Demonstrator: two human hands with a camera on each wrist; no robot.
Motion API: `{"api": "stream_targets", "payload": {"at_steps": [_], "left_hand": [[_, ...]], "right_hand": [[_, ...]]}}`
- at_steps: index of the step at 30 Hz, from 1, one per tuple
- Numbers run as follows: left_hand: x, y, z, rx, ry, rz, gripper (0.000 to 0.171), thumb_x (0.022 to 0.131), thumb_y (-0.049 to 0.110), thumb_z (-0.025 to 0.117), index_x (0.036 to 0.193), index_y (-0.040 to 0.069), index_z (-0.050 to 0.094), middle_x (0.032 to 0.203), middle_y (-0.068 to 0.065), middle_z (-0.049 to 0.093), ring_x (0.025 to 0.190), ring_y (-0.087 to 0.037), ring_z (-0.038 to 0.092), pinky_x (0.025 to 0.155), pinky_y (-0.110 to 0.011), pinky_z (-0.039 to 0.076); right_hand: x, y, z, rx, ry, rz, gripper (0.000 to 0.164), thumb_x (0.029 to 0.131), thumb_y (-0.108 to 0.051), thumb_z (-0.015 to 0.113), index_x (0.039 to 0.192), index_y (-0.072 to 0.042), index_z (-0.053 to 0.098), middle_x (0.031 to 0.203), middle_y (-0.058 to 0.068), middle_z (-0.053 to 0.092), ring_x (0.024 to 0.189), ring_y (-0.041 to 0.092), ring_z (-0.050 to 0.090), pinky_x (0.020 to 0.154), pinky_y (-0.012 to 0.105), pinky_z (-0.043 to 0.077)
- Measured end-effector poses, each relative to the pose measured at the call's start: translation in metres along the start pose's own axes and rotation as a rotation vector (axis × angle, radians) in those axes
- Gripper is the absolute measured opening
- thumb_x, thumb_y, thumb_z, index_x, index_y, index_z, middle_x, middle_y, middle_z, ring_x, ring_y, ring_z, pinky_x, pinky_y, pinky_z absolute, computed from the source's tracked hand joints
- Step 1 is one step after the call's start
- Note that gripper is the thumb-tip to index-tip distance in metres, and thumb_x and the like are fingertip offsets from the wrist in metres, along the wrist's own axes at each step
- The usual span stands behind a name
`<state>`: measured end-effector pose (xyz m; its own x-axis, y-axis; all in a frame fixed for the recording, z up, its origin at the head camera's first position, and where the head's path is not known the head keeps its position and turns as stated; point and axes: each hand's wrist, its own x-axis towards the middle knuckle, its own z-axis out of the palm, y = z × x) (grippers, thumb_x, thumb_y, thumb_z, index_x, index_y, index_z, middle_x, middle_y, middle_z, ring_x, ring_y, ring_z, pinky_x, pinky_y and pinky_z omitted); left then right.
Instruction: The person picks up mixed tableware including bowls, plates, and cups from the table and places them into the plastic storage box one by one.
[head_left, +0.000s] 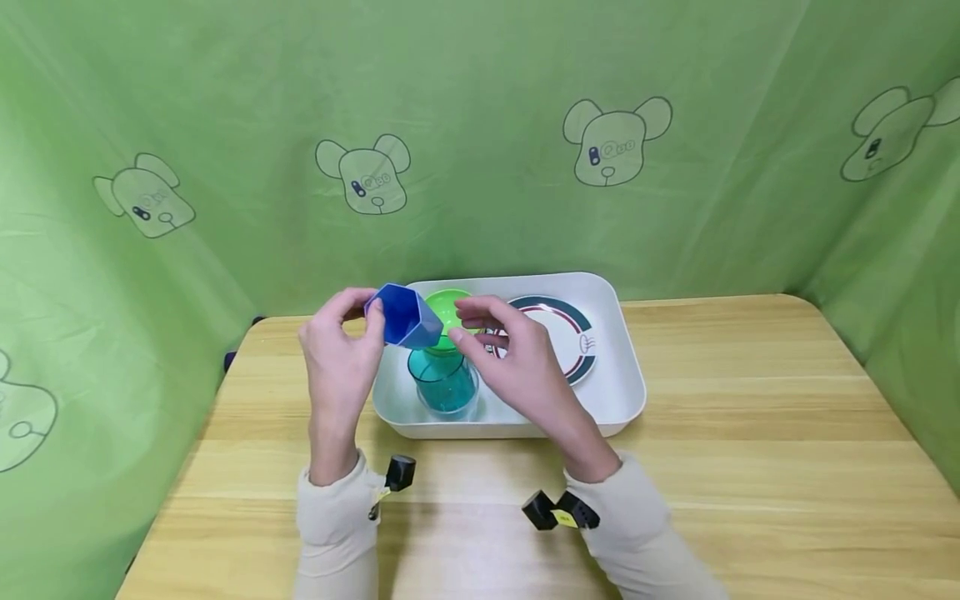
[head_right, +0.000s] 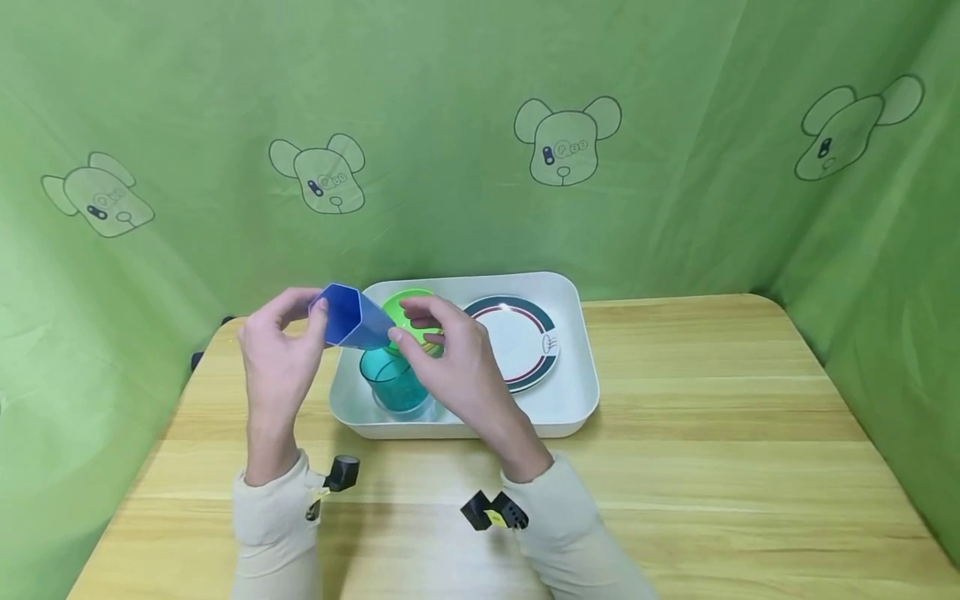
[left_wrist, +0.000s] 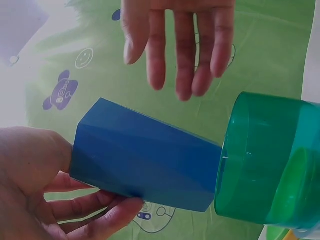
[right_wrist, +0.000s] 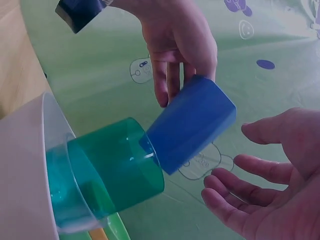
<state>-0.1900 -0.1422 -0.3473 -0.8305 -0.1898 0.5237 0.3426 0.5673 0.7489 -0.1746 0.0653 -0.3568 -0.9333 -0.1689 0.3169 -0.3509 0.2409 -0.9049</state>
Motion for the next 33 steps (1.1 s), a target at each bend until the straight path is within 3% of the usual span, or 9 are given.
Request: {"api": "stream_targets", "payload": {"at_steps": [9, 25, 33], "left_hand": [[-0.002, 0.004, 0.0, 0.003, -0.025, 0.0, 0.013, 0.097, 0.01, 0.069, 0.104, 0.001, 0.077, 0.101, -0.012, 0.076, 0.093, -0.025, 0.071, 0.088, -0.039, 0.06], [-0.004, 0.012, 0.0, 0.02, -0.048, 0.049, 0.013, 0.097, 0.009, 0.07, 0.104, 0.002, 0.077, 0.098, -0.009, 0.074, 0.092, -0.022, 0.07, 0.085, -0.037, 0.061], [-0.008, 0.019, 0.0, 0.042, -0.035, 0.094, 0.013, 0.096, 0.009, 0.07, 0.103, 0.002, 0.077, 0.095, -0.008, 0.073, 0.087, -0.017, 0.067, 0.065, -0.031, 0.062]], "right_hand": [[0.009, -0.018, 0.013, 0.008, 0.005, 0.028, 0.032, 0.099, -0.026, 0.071, 0.126, -0.01, 0.068, 0.122, 0.003, 0.07, 0.111, 0.014, 0.067, 0.092, 0.026, 0.057], [0.017, -0.029, 0.019, -0.061, 0.094, 0.035, 0.023, 0.095, -0.018, 0.075, 0.116, -0.01, 0.074, 0.113, 0.003, 0.074, 0.105, 0.014, 0.07, 0.077, 0.023, 0.061], [0.015, -0.031, 0.02, -0.079, 0.166, 0.001, 0.02, 0.092, -0.011, 0.076, 0.112, -0.006, 0.077, 0.109, 0.007, 0.076, 0.103, 0.018, 0.073, 0.075, 0.024, 0.061]]}}
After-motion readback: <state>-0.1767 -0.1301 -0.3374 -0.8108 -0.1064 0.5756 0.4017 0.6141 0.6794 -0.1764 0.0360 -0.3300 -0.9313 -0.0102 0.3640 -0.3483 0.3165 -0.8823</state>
